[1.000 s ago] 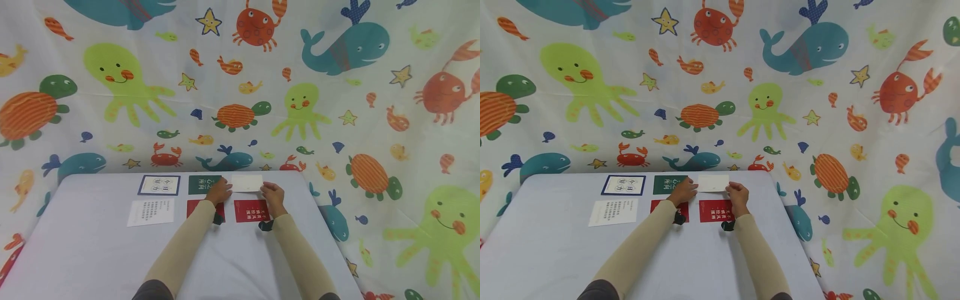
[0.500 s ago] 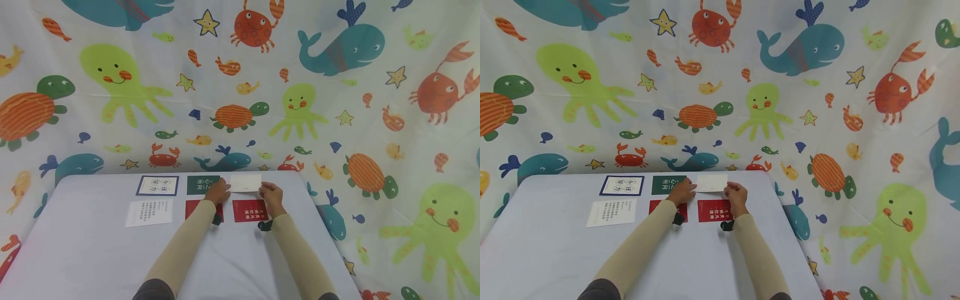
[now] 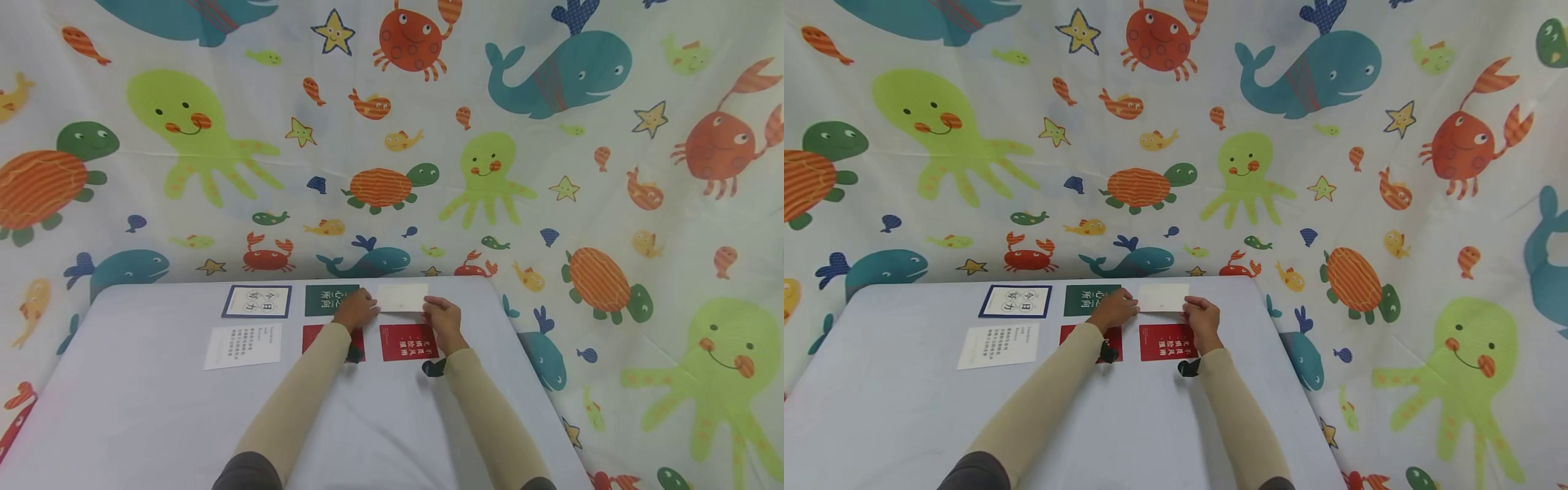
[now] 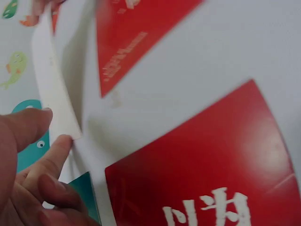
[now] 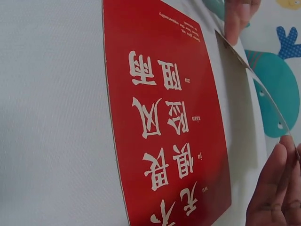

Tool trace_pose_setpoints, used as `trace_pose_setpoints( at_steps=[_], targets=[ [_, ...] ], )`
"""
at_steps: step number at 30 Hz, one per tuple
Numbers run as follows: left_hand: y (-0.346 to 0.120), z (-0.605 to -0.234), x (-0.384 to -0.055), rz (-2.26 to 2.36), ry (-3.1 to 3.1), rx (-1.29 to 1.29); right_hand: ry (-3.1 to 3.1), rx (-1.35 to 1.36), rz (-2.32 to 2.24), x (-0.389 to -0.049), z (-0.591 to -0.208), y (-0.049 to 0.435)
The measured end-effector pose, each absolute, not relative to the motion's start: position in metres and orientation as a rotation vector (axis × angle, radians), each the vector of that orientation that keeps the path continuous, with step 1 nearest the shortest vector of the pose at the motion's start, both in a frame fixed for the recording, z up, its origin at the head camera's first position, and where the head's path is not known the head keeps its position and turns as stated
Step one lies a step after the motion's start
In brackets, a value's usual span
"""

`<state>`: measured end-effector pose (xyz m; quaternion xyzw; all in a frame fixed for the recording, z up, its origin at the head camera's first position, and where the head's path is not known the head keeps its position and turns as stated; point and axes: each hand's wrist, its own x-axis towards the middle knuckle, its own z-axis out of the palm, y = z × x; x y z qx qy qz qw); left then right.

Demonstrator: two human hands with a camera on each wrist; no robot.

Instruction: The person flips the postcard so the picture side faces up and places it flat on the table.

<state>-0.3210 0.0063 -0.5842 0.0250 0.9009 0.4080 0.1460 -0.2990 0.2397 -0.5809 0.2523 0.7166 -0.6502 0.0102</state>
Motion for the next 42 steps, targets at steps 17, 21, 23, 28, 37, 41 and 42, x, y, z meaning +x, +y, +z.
trace_pose_setpoints(
  at_steps=[17,21,23,28,37,41,42],
  targets=[
    [-0.004,-0.598,-0.327,1.748,2.443,-0.114,2.209,0.69,-2.054,-0.297,-0.579,0.243],
    [-0.005,-0.595,-0.325,1.797,2.403,-0.131,2.213,0.667,-2.046,-0.293,-0.58,0.242],
    [-0.007,-0.594,-0.323,1.817,2.39,-0.123,2.22,0.66,-2.041,-0.292,-0.581,0.242],
    [-0.01,-0.589,-0.32,1.848,2.385,-0.098,2.233,0.62,-2.034,-0.293,-0.579,0.241],
    [-0.015,-0.586,-0.322,1.849,2.362,-0.097,2.266,0.53,-1.968,-0.295,-0.578,0.25],
    [-0.017,-0.584,-0.322,1.861,2.32,-0.097,2.259,0.452,-1.983,-0.293,-0.576,0.255],
    [-0.018,-0.583,-0.322,1.866,2.309,-0.103,2.26,0.431,-1.983,-0.293,-0.576,0.256]
  ],
)
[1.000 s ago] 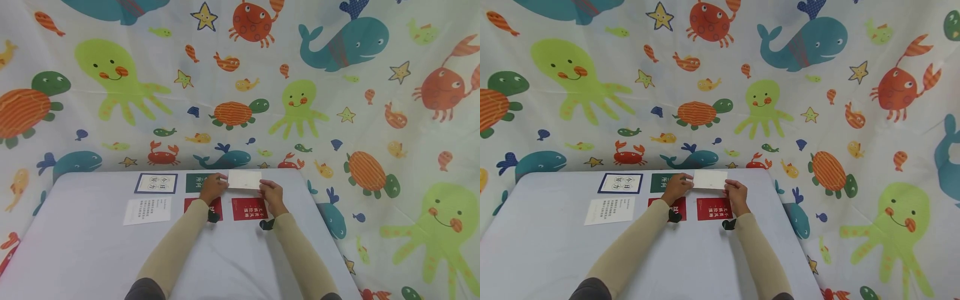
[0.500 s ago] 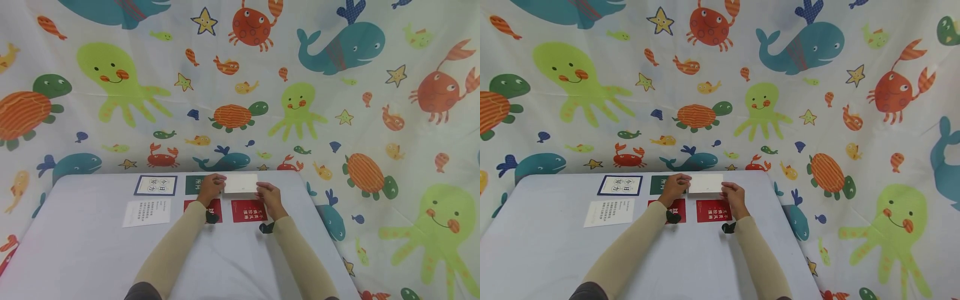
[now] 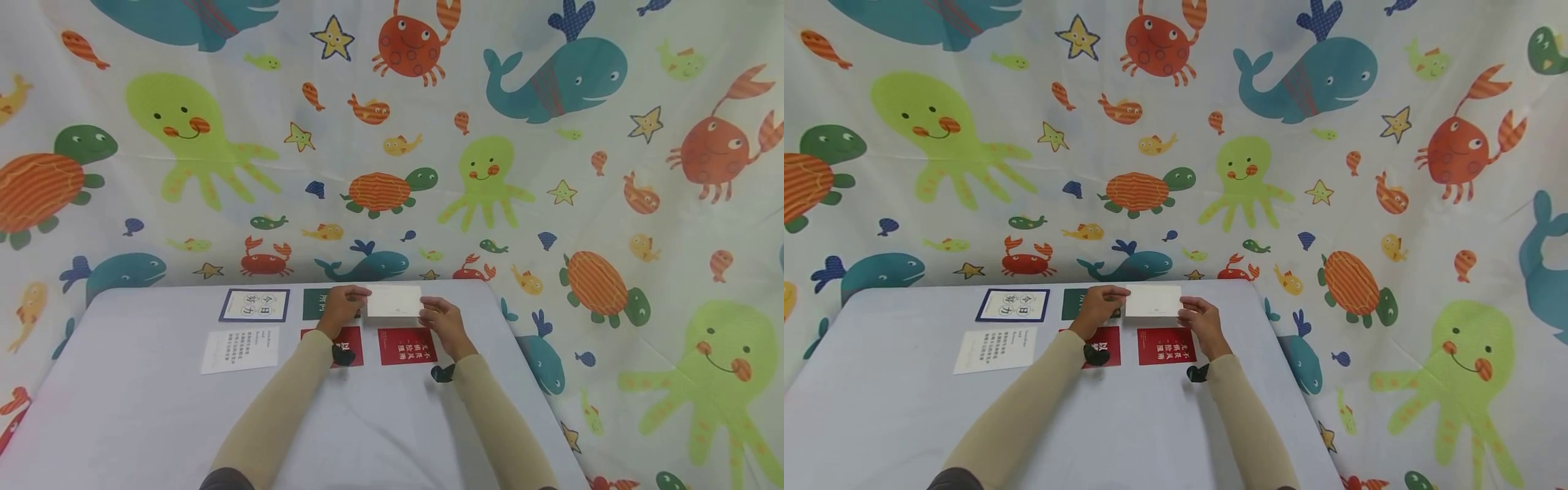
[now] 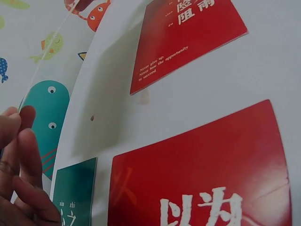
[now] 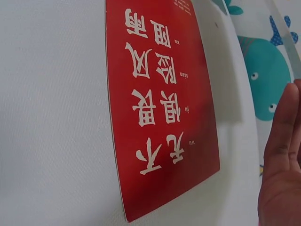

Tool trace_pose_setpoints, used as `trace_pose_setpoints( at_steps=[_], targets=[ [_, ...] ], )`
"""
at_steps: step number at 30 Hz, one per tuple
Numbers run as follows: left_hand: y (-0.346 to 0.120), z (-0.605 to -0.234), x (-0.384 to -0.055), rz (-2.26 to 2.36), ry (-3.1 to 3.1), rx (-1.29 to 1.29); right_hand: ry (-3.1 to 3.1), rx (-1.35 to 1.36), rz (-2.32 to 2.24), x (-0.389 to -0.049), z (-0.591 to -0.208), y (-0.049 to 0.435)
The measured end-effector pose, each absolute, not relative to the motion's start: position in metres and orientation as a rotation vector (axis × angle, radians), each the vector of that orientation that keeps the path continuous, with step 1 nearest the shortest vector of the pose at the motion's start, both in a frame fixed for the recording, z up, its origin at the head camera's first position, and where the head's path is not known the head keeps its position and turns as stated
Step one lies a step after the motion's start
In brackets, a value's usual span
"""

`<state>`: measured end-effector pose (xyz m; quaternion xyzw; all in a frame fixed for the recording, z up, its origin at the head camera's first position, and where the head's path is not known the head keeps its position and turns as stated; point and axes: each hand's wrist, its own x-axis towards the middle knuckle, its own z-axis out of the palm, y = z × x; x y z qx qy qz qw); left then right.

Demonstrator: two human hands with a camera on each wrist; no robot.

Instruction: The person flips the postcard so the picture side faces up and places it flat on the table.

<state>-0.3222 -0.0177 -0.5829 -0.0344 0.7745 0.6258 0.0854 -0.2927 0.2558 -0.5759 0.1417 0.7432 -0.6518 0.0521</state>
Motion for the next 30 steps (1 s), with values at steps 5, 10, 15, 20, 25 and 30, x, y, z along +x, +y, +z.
trace_pose_setpoints(
  at_steps=[5,10,15,20,25,30],
  targets=[
    [-0.02,-0.578,-0.319,1.9,2.278,-0.097,2.226,0.383,-1.993,-0.293,-0.574,0.258],
    [-0.02,-0.575,-0.316,1.918,2.28,-0.082,2.167,0.404,-2.032,-0.294,-0.573,0.259],
    [-0.023,-0.573,-0.316,1.953,2.262,-0.042,2.171,0.397,-2.035,-0.292,-0.573,0.261],
    [-0.025,-0.571,-0.314,1.973,2.254,-0.021,2.208,0.392,-2.002,-0.29,-0.573,0.26],
    [-0.025,-0.572,-0.315,1.981,2.251,-0.018,2.221,0.429,-1.994,-0.291,-0.572,0.257],
    [-0.022,-0.571,-0.315,1.912,2.315,-0.06,2.25,0.491,-1.981,-0.292,-0.571,0.253]
  ],
)
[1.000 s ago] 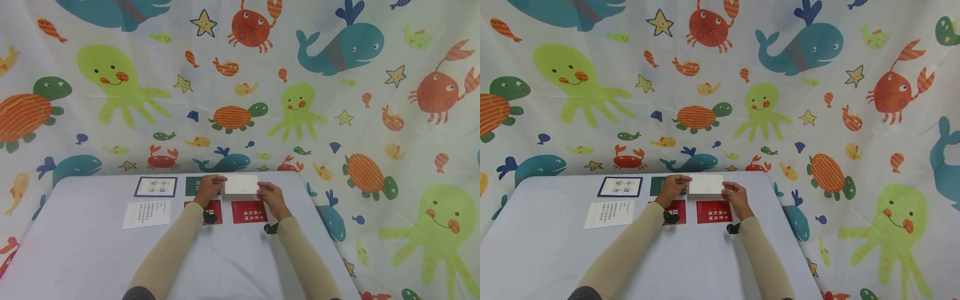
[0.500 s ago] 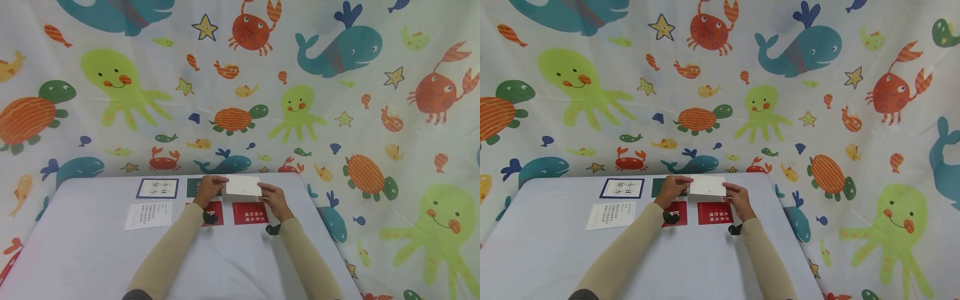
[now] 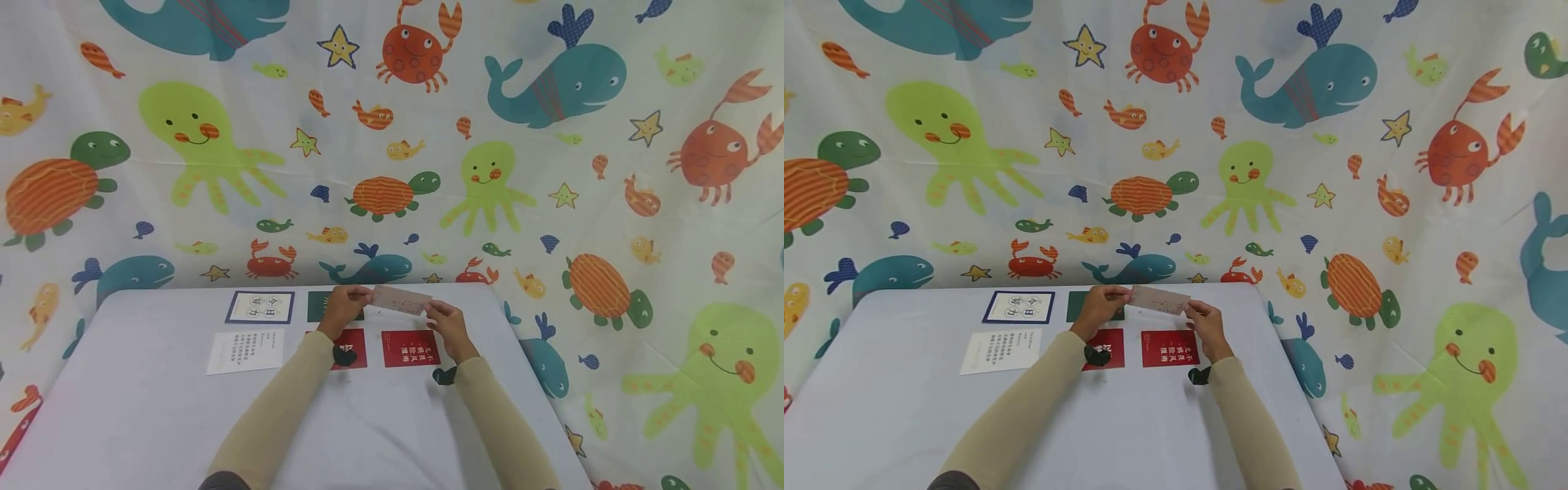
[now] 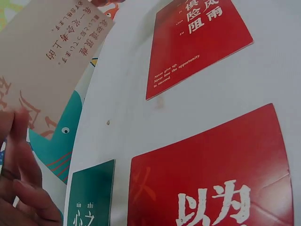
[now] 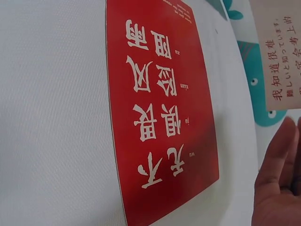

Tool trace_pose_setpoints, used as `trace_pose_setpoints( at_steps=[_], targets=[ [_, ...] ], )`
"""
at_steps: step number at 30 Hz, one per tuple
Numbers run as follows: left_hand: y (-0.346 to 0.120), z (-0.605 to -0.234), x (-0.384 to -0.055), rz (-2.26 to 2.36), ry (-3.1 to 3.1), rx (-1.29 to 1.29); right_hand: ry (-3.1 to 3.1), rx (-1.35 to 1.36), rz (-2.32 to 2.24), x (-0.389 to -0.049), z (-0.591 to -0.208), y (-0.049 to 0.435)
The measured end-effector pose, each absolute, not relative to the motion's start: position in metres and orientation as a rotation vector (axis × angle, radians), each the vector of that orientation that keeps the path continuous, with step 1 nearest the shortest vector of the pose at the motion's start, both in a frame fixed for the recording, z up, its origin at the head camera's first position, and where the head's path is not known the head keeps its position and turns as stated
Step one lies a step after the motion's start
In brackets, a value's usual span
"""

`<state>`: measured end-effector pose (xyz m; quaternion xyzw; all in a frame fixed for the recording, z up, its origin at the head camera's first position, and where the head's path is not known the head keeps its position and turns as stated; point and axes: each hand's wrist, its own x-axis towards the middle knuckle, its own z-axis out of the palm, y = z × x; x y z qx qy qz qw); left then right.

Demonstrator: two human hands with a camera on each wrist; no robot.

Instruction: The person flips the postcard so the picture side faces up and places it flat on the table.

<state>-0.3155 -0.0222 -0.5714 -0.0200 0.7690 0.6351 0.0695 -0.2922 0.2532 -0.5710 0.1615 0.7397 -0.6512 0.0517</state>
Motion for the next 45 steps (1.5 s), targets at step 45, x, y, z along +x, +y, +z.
trace_pose_setpoints(
  at_steps=[45],
  targets=[
    [-0.007,-0.588,-0.305,1.698,2.49,-0.023,2.204,0.622,-2.035,-0.299,-0.573,0.247]
  ],
)
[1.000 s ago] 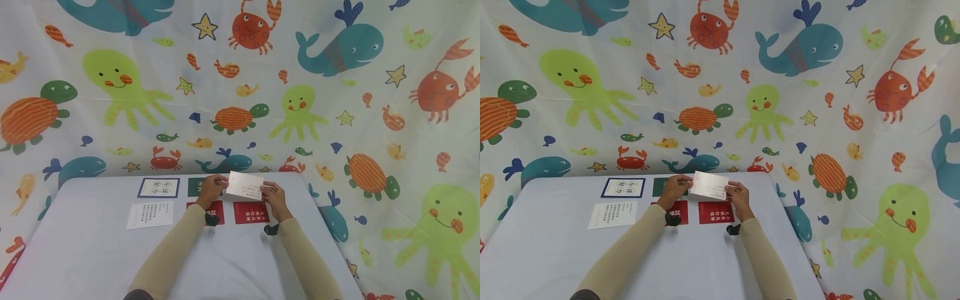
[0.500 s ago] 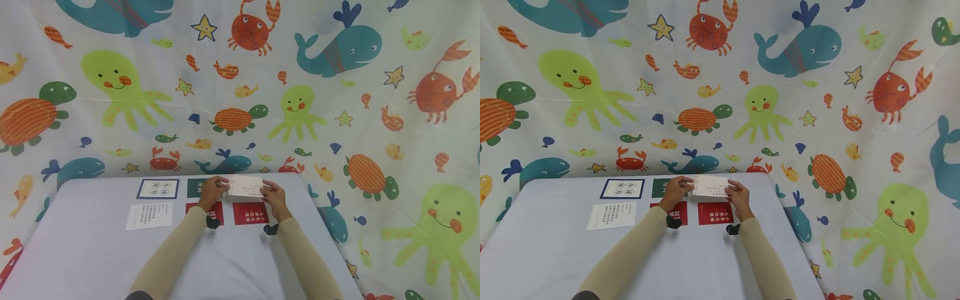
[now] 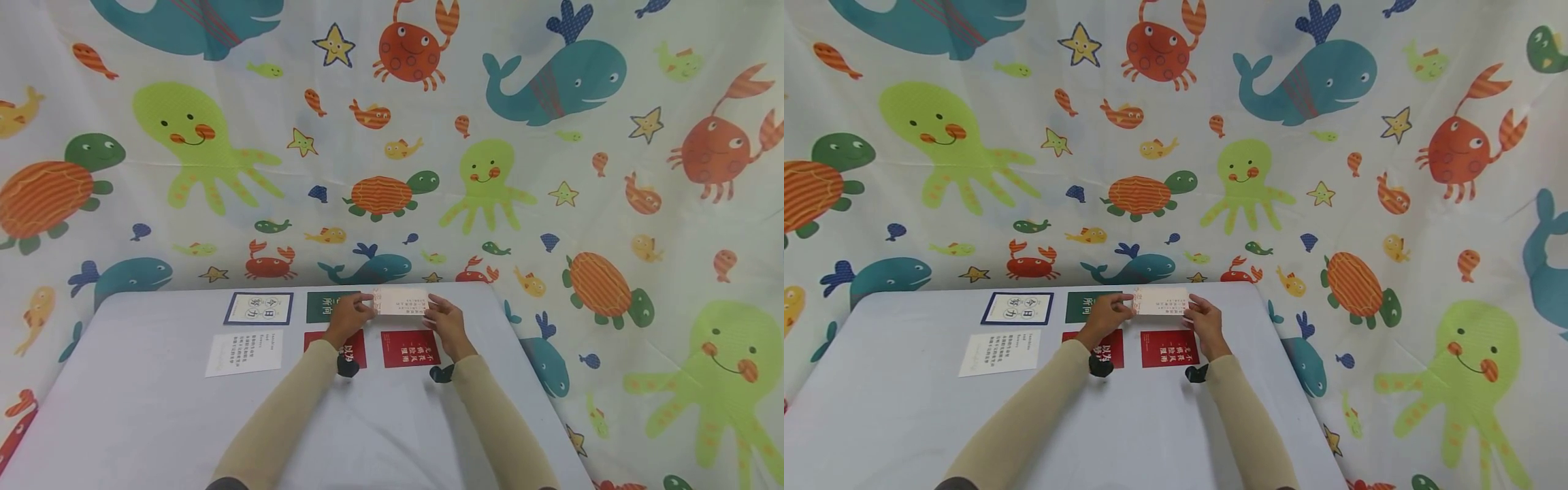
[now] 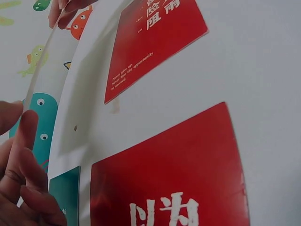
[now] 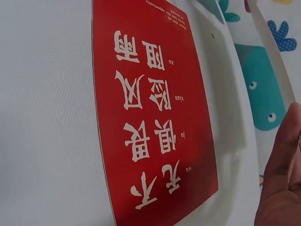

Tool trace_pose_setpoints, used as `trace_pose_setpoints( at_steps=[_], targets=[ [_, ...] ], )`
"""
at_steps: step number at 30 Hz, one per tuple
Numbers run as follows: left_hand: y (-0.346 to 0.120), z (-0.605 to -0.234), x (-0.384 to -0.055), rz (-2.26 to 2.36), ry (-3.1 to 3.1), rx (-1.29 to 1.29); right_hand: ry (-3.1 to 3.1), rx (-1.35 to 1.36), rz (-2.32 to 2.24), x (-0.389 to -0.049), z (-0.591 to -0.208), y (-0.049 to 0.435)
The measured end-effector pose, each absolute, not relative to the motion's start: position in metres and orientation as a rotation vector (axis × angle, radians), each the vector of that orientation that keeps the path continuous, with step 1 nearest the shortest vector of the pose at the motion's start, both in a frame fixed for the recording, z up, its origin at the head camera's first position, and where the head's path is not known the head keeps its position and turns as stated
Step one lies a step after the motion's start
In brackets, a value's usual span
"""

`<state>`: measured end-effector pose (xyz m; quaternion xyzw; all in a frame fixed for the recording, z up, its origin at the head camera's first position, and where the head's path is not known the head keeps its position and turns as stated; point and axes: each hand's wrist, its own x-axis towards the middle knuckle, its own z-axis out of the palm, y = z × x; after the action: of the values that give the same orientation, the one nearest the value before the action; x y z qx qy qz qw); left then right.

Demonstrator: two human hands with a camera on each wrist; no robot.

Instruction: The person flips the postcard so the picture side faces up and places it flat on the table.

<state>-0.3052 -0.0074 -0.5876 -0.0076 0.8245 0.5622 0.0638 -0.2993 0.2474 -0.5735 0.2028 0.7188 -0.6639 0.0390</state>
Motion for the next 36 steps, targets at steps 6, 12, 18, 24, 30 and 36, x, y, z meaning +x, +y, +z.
trace_pose_setpoints(
  at_steps=[6,12,18,24,30,36],
  targets=[
    [-0.007,-0.59,-0.304,1.701,2.49,0.019,2.2,0.657,-2.092,-0.302,-0.579,0.246],
    [-0.004,-0.592,-0.304,1.731,2.492,-0.037,2.198,0.706,-2.095,-0.301,-0.581,0.246],
    [-0.002,-0.595,-0.303,1.725,2.509,-0.118,2.183,0.735,-2.065,-0.3,-0.586,0.248],
    [0.001,-0.595,-0.302,1.706,2.531,-0.179,2.184,0.722,-2.026,-0.298,-0.587,0.247],
    [0.003,-0.595,-0.301,1.714,2.55,-0.203,2.192,0.704,-2.012,-0.297,-0.586,0.246],
    [0.004,-0.596,-0.301,1.71,2.552,-0.213,2.172,0.705,-1.996,-0.296,-0.585,0.246]
  ],
)
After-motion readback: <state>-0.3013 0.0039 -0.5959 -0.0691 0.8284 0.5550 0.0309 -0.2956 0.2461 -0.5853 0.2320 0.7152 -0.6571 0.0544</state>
